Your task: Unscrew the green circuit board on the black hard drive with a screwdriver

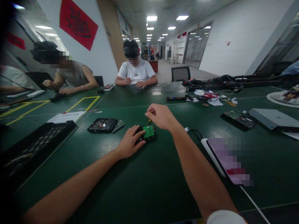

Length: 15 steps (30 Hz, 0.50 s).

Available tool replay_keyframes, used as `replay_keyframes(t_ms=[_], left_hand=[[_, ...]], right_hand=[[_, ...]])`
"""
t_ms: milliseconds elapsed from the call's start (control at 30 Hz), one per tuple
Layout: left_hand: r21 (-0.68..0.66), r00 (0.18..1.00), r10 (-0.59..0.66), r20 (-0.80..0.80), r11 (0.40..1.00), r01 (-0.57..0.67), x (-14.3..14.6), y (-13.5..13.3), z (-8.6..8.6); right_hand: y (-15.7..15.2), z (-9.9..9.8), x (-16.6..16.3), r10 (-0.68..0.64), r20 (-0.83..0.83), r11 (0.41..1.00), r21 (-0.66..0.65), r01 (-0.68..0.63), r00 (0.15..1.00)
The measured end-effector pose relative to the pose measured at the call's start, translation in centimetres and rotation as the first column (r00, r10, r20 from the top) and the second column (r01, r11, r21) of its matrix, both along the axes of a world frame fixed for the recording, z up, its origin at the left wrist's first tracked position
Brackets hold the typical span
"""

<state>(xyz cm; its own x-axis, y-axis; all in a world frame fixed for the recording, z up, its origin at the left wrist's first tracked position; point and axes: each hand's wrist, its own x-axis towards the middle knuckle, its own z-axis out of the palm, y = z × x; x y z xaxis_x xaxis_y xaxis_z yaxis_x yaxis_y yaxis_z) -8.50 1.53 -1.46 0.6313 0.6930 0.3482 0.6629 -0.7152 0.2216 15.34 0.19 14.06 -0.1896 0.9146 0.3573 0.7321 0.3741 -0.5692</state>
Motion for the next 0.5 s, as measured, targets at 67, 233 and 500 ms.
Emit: replay_keyframes(t_ms=[67, 233, 500], left_hand=[[-0.002, 1.000, -0.002, 0.002, 1.000, 0.002, 0.00, 0.00, 0.03], [-0.008, 1.000, -0.004, -0.005, 1.000, 0.004, -0.02, -0.11, 0.22], [-0.009, 1.000, 0.001, -0.006, 1.000, -0.001, -0.04, -0.11, 0.20]], right_hand=[[-0.15, 0.12, -0.10, -0.048, 0.015, 0.999, -0.015, 0.048, 0.999], [-0.43, 0.34, -0.36, -0.049, 0.043, 0.998, -0.029, 0.050, 0.998], [-0.69, 0.38, -0.73, 0.032, -0.031, 0.997, -0.075, -0.034, 0.999]])
